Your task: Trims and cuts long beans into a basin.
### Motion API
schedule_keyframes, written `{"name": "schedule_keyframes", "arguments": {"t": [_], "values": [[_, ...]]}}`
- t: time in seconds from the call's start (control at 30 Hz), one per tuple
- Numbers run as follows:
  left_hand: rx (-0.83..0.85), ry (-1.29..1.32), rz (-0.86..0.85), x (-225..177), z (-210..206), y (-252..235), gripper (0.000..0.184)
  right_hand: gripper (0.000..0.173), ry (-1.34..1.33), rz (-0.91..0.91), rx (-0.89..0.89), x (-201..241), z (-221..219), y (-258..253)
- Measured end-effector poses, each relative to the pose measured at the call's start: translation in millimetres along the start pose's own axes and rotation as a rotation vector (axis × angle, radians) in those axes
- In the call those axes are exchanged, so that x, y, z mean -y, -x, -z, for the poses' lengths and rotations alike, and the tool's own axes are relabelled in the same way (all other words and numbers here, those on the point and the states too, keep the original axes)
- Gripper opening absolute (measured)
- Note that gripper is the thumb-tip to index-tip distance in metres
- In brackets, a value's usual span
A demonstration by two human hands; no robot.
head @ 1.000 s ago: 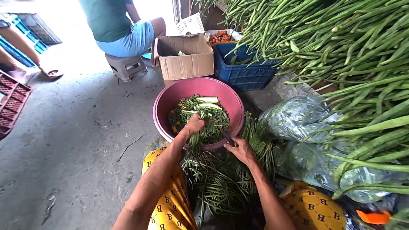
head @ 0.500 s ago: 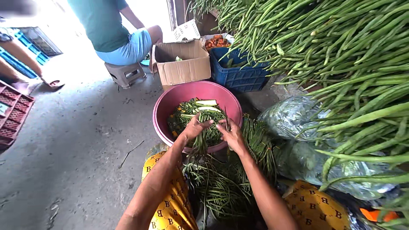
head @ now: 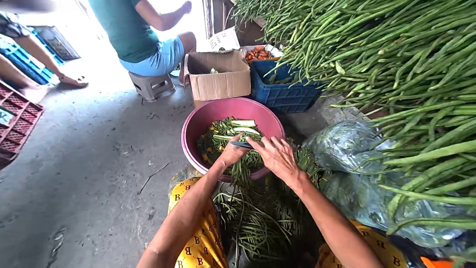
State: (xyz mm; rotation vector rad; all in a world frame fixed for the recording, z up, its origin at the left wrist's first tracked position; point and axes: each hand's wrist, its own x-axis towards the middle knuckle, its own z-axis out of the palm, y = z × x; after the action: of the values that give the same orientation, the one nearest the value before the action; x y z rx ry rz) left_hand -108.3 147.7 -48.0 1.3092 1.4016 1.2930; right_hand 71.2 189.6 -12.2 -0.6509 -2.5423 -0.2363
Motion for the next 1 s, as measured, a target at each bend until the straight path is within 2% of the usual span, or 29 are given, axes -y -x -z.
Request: {"name": "schedule_keyframes", "arguments": {"t": [0.1, 0.13, 0.2, 0.23, 0.33, 0.37, 0.43, 0.47, 0.53, 0.6, 0.7, 0.77, 0.87, 0.93, 1.0], "values": [[-0.006, -0.001, 0.007, -0.5, -1.8, -1.2, 0.029, 0.04, -0.043, -0.086, -0.168, -1.5, 3.2, -0.3], [-0.004, -0.008, 0.001, -0.1, -1.7, -1.2, 0.03, 0.042, -0.046, -0.128, -0.134, -1.5, 3.8, -0.1], [-0.011, -0.043, -0.019, 1.4, -2.0, -0.3, 0.03, 0.045, -0.058, -0.19, 0.055, -0.3, 6.1, -0.1], [-0.005, -0.061, -0.033, 2.2, -1.9, 0.0, 0.03, 0.044, -0.056, -0.19, 0.056, -1.0, 5.2, 0.0], [0.003, -0.086, -0.074, 1.5, -1.5, -0.1, 0.03, 0.039, -0.102, -0.231, -0.114, -2.5, 5.9, -1.9], [-0.002, -0.081, -0.08, 1.4, -1.4, 0.8, 0.029, 0.04, -0.109, -0.247, -0.101, -1.5, 6.6, -1.9], [-0.024, -0.049, -0.09, 3.7, -2.0, 1.3, 0.025, 0.045, -0.081, -0.241, 0.062, 0.8, 8.3, -0.7], [-0.03, -0.035, -0.086, 5.1, -2.7, 1.6, 0.021, 0.045, -0.065, -0.226, 0.064, 0.1, 6.9, 0.7], [-0.035, -0.001, -0.067, 0.9, -3.1, 1.2, 0.02, 0.042, -0.09, -0.234, -0.1, -3.6, 5.5, 1.0], [-0.052, 0.055, -0.048, -4.2, -2.2, 3.0, 0.015, 0.04, -0.131, -0.289, -0.15, -1.4, 6.8, 0.6], [-0.045, 0.109, -0.01, -3.4, -3.0, 4.7, 0.01, 0.046, -0.158, -0.276, 0.07, 1.1, 6.1, 1.1], [-0.011, 0.151, 0.012, -5.2, -3.6, 2.4, 0.006, 0.043, -0.345, -0.391, 0.07, -2.6, 12.1, -6.5], [-0.003, 0.227, 0.043, -4.7, -2.8, 3.9, 0.005, 0.028, -0.786, -0.648, 0.106, -10.4, 18.4, -20.0], [-0.006, 0.249, 0.041, -4.6, -2.3, 3.5, 0.011, 0.016, -1.06, -0.701, 0.127, -12.5, 8.3, -23.9], [-0.005, 0.245, 0.031, -6.2, -2.2, 1.5, 0.016, 0.012, -1.156, -0.715, 0.157, -12.7, 1.0, -26.1]]}}
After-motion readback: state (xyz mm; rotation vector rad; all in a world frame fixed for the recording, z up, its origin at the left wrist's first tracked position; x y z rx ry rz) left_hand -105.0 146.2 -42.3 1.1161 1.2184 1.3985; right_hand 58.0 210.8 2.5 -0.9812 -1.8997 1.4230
